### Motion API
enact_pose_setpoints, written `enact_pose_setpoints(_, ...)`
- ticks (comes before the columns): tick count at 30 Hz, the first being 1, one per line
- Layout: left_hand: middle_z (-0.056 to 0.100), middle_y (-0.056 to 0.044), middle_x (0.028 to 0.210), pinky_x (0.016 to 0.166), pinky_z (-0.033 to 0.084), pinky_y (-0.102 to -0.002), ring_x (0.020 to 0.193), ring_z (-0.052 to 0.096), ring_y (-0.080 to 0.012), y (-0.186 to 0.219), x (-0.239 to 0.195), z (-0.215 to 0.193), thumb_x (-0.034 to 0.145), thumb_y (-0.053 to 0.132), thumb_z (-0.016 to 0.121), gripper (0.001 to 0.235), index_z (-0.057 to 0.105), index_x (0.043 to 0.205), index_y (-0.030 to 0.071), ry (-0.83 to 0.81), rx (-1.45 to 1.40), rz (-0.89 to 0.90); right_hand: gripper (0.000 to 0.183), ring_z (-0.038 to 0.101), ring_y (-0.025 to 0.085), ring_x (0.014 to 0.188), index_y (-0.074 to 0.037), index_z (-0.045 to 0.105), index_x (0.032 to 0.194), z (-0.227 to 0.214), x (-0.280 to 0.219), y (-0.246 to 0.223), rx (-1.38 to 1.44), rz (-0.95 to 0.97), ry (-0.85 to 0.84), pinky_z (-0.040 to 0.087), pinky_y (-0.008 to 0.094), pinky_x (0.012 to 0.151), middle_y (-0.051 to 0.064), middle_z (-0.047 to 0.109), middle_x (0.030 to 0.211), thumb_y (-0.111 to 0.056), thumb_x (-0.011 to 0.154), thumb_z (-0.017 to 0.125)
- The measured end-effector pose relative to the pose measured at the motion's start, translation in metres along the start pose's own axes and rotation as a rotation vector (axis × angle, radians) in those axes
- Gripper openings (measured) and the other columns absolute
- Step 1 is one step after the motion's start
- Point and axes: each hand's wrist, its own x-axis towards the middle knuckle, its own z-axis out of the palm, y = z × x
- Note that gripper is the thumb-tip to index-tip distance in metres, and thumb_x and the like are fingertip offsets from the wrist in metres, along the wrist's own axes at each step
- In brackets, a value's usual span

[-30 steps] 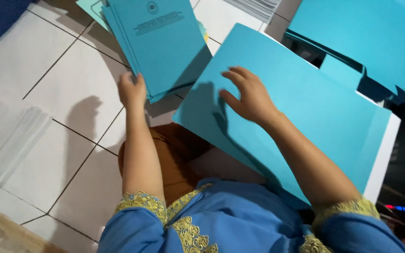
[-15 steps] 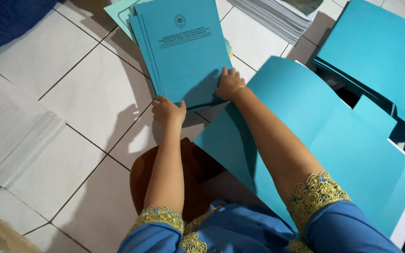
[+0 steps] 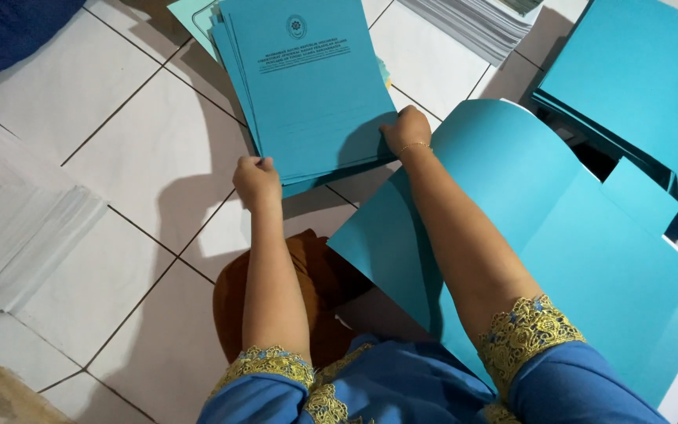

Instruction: The person sits on the floor and assembles teal file folders by inserting white paper sheets into the folder pockets. The person repeatedly picks up a folder, opens it, inserts a sheet, and smooths the folder flat before moving to the next one.

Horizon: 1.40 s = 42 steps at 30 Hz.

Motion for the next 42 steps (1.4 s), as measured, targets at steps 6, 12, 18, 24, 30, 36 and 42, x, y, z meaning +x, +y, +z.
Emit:
enact_pose_setpoints(6, 0.073, -0.011, 0.091, 0.078, 0.061, -0.051, 0.094, 0.073, -0.0333, 0.004, -0.006, -0.007, 0.096, 0.026, 0.066, 0.017, 0.068, 0.101, 0.009, 0.068, 0.126, 0.024, 0.046, 0.07, 0.037, 0.11, 0.001, 0.065, 0.122, -0.003, -0.011, -0.009, -0.07, -0.03, -0.063, 0.058, 0.049, 0.094, 0.02, 0.071, 0.109, -0.034, 0.094, 0.072)
enact_pose_setpoints(12, 0.06, -0.025, 0.127, 0.077, 0.064, -0.04, 0.111, 0.068, -0.037, 0.036, -0.019, -0.031, 0.106, 0.022, 0.05, 0.035, 0.061, 0.131, 0.001, -0.106, -0.375, -0.1, 0.036, 0.069, 0.035, 0.111, -0.014, 0.068, 0.127, 0.001, -0.017, -0.027, -0.258, -0.198, -0.001, 0.057, 0.048, 0.093, 0.013, 0.066, 0.123, -0.027, 0.095, 0.064)
enact_pose_setpoints(18, 0.054, -0.021, 0.137, 0.077, 0.065, -0.037, 0.113, 0.063, -0.0302, 0.027, 0.002, -0.024, 0.103, 0.019, 0.053, 0.036, 0.059, 0.136, 0.006, -0.093, -1.078, -0.12, 0.04, 0.063, 0.038, 0.12, -0.009, 0.063, 0.134, -0.031, -0.032, -0.049, 0.101, -0.475, 0.208, 0.054, 0.049, 0.099, 0.017, 0.06, 0.134, -0.018, 0.096, 0.056)
enact_pose_setpoints(24, 0.066, -0.008, 0.128, 0.069, 0.059, -0.036, 0.105, 0.067, -0.0235, 0.037, -0.014, -0.052, 0.1, 0.035, 0.064, 0.041, 0.06, 0.137, 0.018, -0.092, -1.345, 0.19, 0.049, 0.063, 0.026, 0.118, -0.017, 0.044, 0.15, -0.104, -0.057, -0.042, 0.506, -0.612, 0.365, 0.056, 0.039, 0.095, 0.013, 0.056, 0.142, -0.013, 0.104, 0.061)
enact_pose_setpoints(30, 0.062, -0.009, 0.135, 0.108, 0.05, -0.039, 0.125, 0.059, -0.022, 0.082, -0.126, -0.126, 0.109, 0.025, 0.058, 0.03, 0.058, 0.135, 0.012, -0.31, -1.374, 0.482, 0.034, 0.059, 0.025, 0.125, -0.001, 0.052, 0.142, -0.237, -0.238, 0.011, 0.828, -0.815, 0.134, 0.052, 0.035, 0.108, 0.015, 0.059, 0.136, -0.004, 0.108, 0.054)
enact_pose_setpoints(36, 0.062, 0.001, 0.109, 0.072, 0.05, -0.017, 0.086, 0.062, -0.0047, 0.103, -0.277, -0.131, 0.101, 0.016, 0.067, 0.039, 0.055, 0.138, 0.015, -0.691, -0.957, 0.474, 0.042, 0.061, 0.011, 0.104, -0.009, 0.058, 0.139, -0.224, -0.405, 0.227, 1.023, -0.05, 0.435, 0.053, 0.023, 0.092, 0.004, 0.062, 0.117, -0.007, 0.099, 0.068)
enact_pose_setpoints(42, 0.068, -0.007, 0.104, 0.071, 0.056, -0.031, 0.077, 0.07, -0.0191, 0.112, -0.353, -0.081, 0.096, 0.019, 0.067, 0.015, 0.065, 0.11, 0.012, -0.781, -0.413, 0.85, 0.042, 0.059, 0.006, 0.081, -0.015, 0.062, 0.137, -0.161, -0.512, 0.345, 1.107, 0.453, 0.493, 0.05, 0.019, 0.068, -0.003, 0.061, 0.096, -0.011, 0.095, 0.069)
